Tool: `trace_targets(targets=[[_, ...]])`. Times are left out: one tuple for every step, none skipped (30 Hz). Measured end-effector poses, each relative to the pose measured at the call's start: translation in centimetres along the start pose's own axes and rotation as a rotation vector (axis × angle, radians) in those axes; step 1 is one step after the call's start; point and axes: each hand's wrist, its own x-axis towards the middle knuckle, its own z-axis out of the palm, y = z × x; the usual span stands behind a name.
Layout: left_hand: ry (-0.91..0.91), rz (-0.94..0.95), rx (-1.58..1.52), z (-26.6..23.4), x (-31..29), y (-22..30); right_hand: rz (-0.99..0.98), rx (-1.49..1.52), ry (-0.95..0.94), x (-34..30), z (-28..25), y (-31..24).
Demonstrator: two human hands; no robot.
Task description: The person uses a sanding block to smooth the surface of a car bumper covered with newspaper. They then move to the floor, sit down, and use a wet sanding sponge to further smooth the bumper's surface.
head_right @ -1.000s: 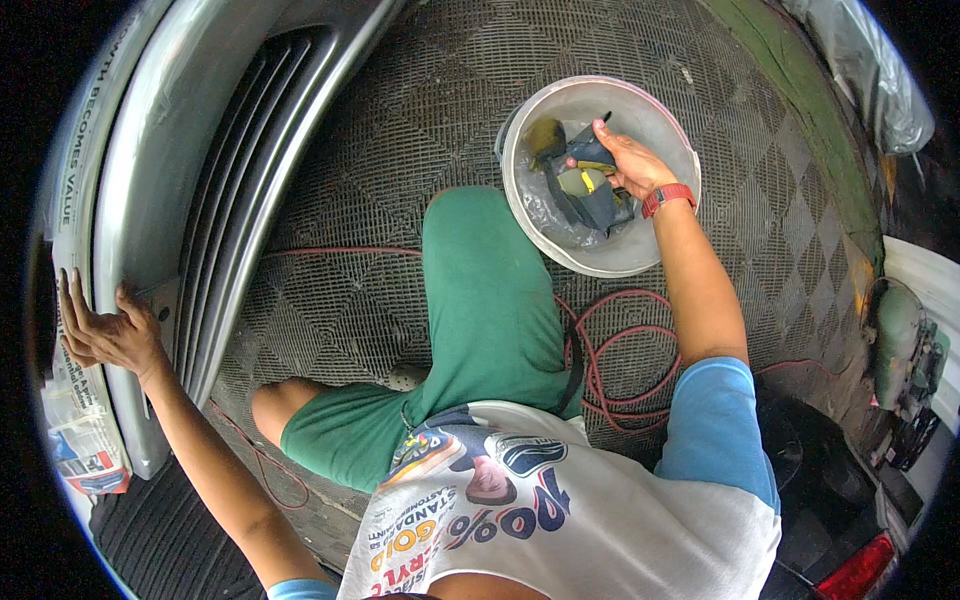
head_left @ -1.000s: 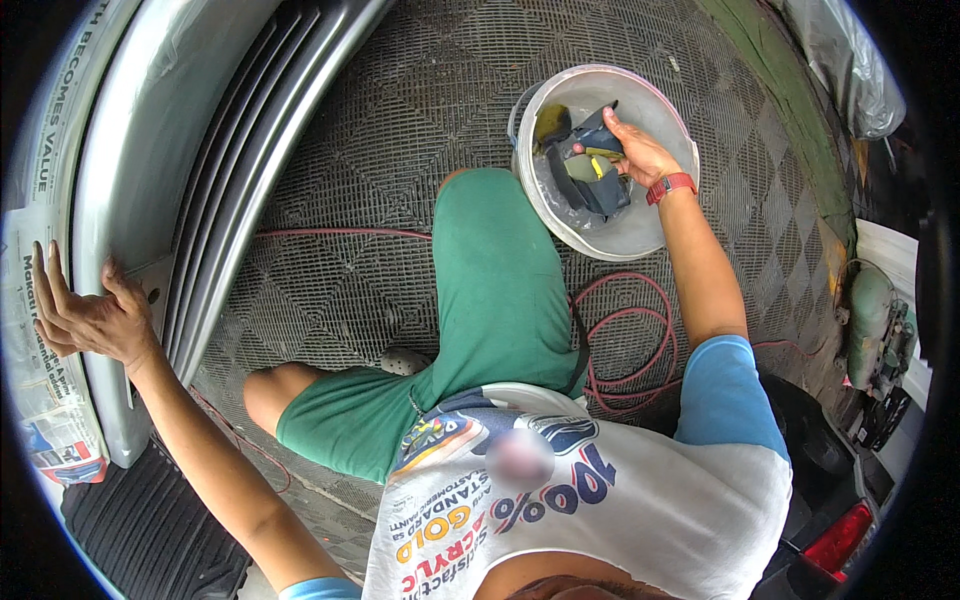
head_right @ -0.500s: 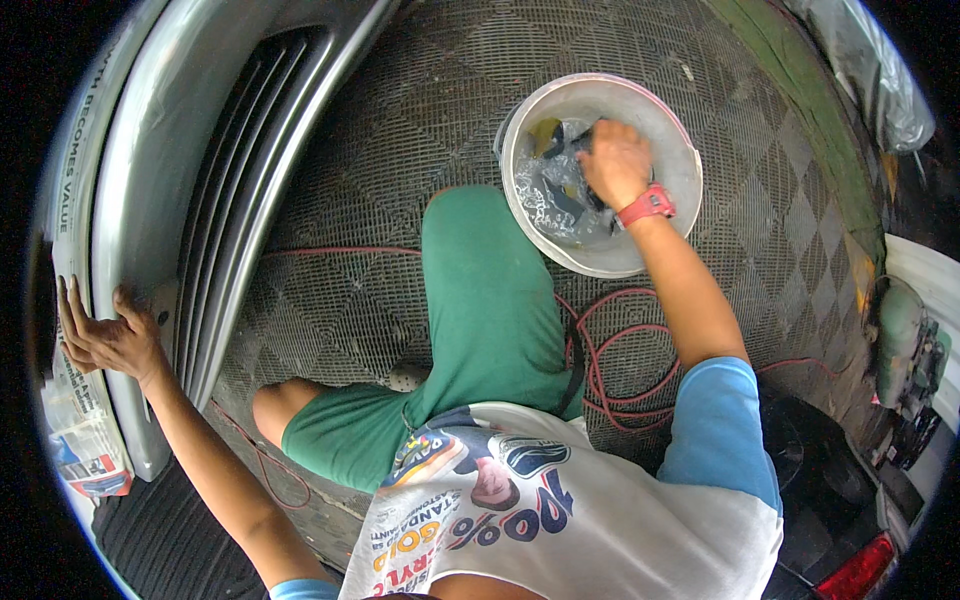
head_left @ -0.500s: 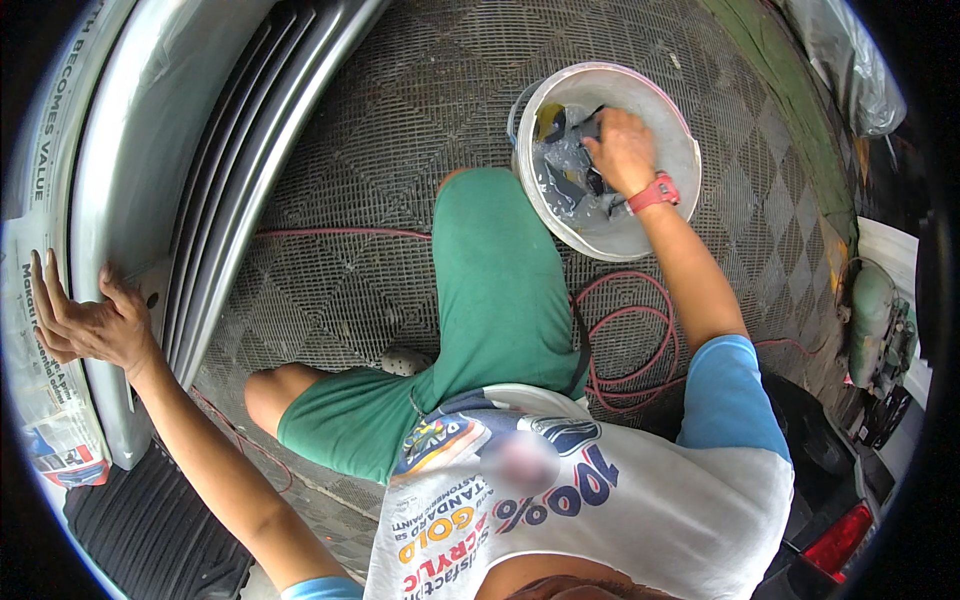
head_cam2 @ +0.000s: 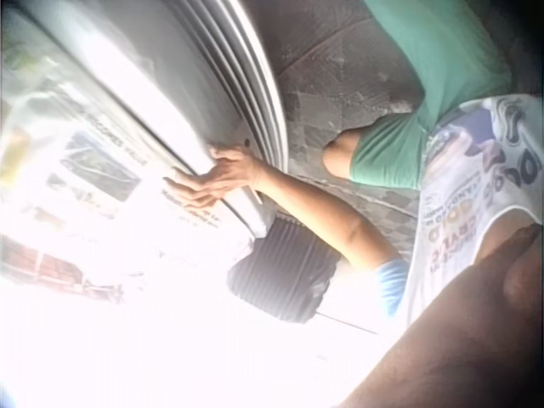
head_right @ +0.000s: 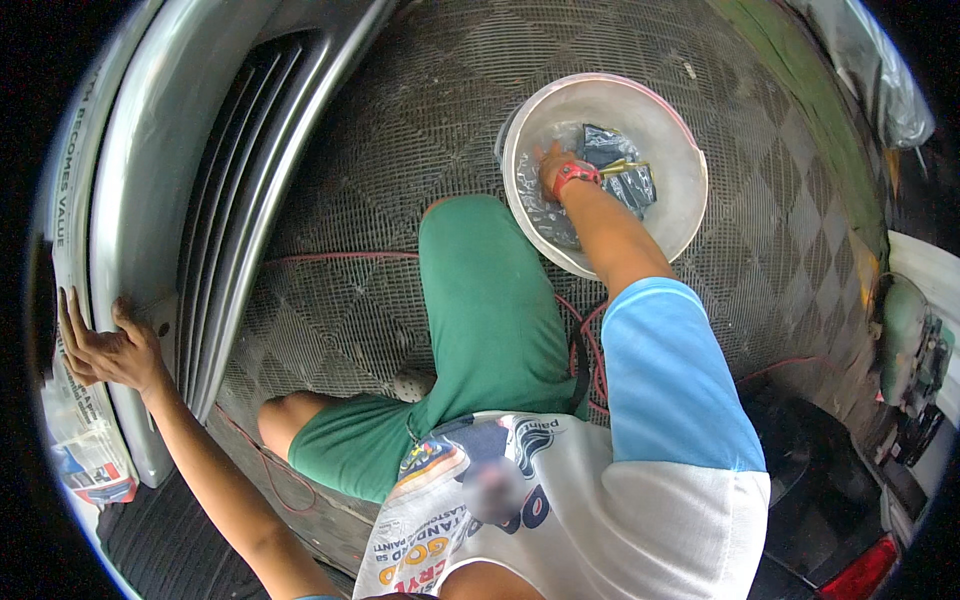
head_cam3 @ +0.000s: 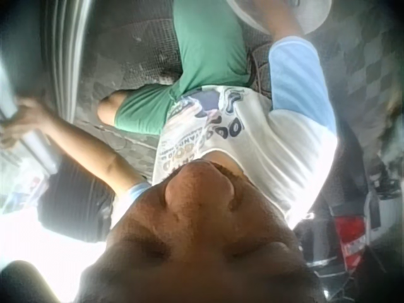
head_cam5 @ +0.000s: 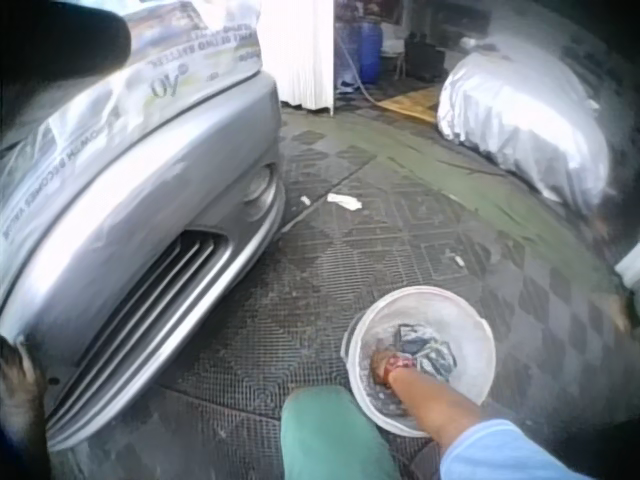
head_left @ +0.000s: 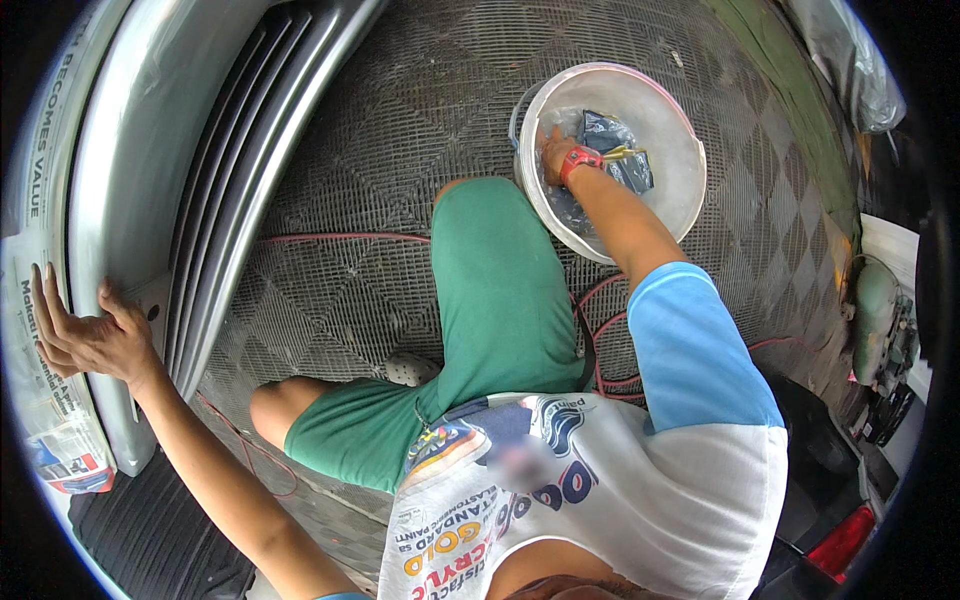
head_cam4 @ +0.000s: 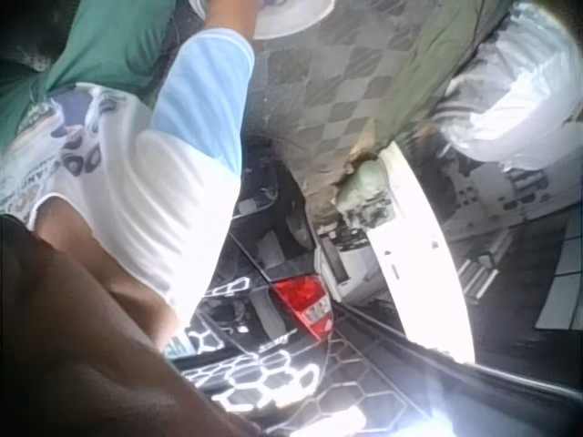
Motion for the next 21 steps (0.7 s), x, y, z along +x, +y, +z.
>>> trace_targets(targets=[[-0.002,-0.001,0.001,-0.1,0.0,-0.1,0.013,0.027,-0.015,1.0,0.7,0.0],[-0.01,-0.006,0.007,-0.2,0.0,-0.1,0.029,0.052,-0.031,1.9,1.6,-0.1],[0.0,-0.015,-0.015,1.1,-0.2,0.2,0.071,0.085,-0.047,2.8,2.7,0.5],[-0.001,-0.018,-0.015,1.1,0.0,0.2,0.092,0.119,-0.063,3.6,3.5,0.4],[0.001,-0.018,-0.022,1.1,0.2,0.3,0.099,0.157,-0.088,4.4,4.3,0.7],[0.001,-0.024,-0.026,0.9,0.2,0.3,0.092,0.191,-0.118,5.1,4.8,1.1],[0.008,-0.029,-0.038,1.1,0.3,0.4,0.079,0.221,-0.153,5.3,5.2,1.8],[0.015,-0.033,-0.05,1.3,0.5,0.4,0.049,0.236,-0.177,5.4,5.6,2.6],[0.013,-0.038,-0.046,1.1,0.2,0.5,-0.015,0.159,-0.172,4.0,4.6,2.5],[0.008,-0.046,-0.047,0.9,-0.2,0.5,-0.11,0.237,-0.126,1.7,2.9,2.5],[0.005,-0.052,-0.048,0.5,-0.3,0.5,-0.204,0.316,-0.079,-0.9,0.6,2.9],[0.009,-0.059,-0.061,0.4,-0.1,0.6,-0.289,0.401,-0.031,-2.9,-1.3,3.7],[0.013,-0.061,-0.068,0.5,0.0,0.6,-0.358,0.704,-0.202,-3.9,-2.4,4.8],[0.019,-0.063,-0.077,0.8,0.1,0.7,-0.427,0.888,-0.2,-4.6,-2.5,5.8],[0.02,-0.061,-0.069,0.9,0.1,0.7,-0.498,1.071,-0.196,-5.3,-2.3,6.7],[0.018,-0.059,-0.065,0.9,0.1,0.7,-0.572,1.253,-0.192,-6.2,-2.6,7.0],[0.016,-0.058,-0.06,0.9,0.1,0.6,-0.558,1.342,-0.192,-7.2,-3.0,7.3],[0.013,-0.058,-0.061,0.8,0.0,0.6,-0.542,1.43,-0.192,-8.9,-4.0,7.5],[0.013,-0.056,-0.064,0.9,0.0,0.6,-0.524,1.521,-0.187,-10.4,-4.7,7.7],[0.011,-0.055,-0.068,0.9,-0.2,0.6,-0.446,1.612,-0.122,-11.5,-4.9,7.8],[0.011,-0.05,-0.073,0.8,-0.1,0.4,-0.366,1.703,-0.053,-12.6,-5.1,7.7]])
